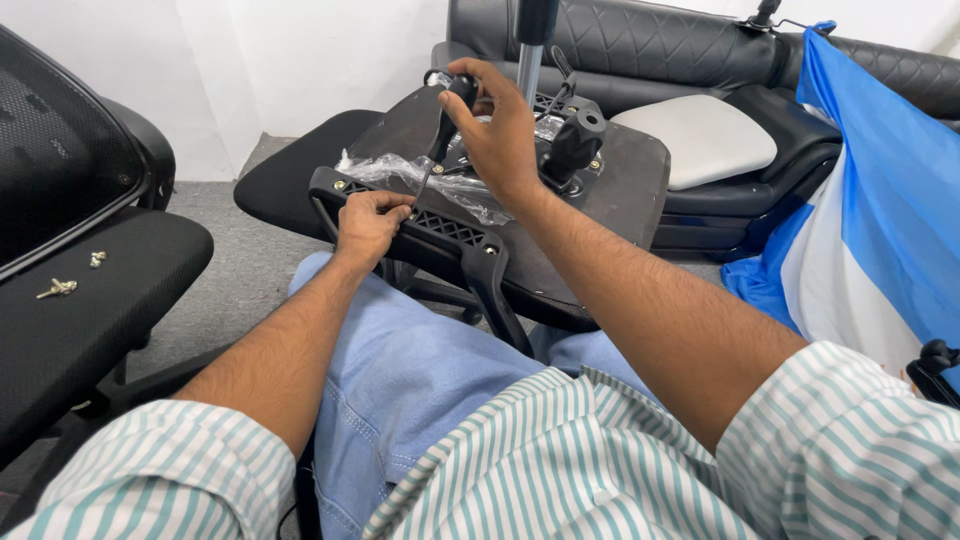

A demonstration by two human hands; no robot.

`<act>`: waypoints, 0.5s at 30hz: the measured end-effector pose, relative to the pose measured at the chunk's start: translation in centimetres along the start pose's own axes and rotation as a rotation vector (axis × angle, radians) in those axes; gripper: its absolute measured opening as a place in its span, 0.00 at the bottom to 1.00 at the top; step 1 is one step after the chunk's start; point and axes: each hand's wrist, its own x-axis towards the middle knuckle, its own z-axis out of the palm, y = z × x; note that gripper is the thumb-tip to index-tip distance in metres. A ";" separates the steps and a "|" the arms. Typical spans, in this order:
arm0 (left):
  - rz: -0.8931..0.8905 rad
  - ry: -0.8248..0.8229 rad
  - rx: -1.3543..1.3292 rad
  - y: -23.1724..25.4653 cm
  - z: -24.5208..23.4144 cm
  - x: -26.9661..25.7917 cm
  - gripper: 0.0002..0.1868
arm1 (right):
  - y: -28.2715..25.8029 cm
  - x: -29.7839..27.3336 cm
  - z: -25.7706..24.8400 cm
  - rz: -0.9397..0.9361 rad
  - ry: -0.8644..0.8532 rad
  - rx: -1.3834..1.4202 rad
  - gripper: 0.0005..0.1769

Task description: The person assembles a chair by attaching a plastic frame to the seat base using a screwdriver and screws. They align the frame, insert screws, and tighten them to secure the components.

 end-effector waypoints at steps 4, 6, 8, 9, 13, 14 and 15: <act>-0.024 0.001 -0.004 0.0 0.0 0.4 0.10 | -0.2 0.3 0.3 -0.049 -0.061 0.058 0.15; -0.004 0.015 -0.032 -0.2 0.1 0.5 0.09 | -0.6 0.3 0.3 -0.080 -0.070 0.005 0.15; -0.036 0.065 -0.028 -0.4 0.3 0.7 0.09 | -1.0 0.5 0.4 -0.093 -0.098 0.019 0.15; -0.052 0.089 -0.026 -0.5 0.4 0.8 0.08 | -1.2 0.5 0.4 -0.099 -0.111 0.025 0.14; -0.009 0.072 0.027 -1.0 0.5 1.2 0.09 | -1.6 0.4 0.4 -0.121 -0.139 0.045 0.14; -0.002 0.060 0.039 -1.2 0.5 1.2 0.09 | -1.7 0.4 0.4 -0.124 -0.143 0.048 0.14; 0.006 0.049 0.051 -1.3 0.5 1.3 0.09 | -1.7 0.4 0.3 -0.127 -0.147 0.050 0.13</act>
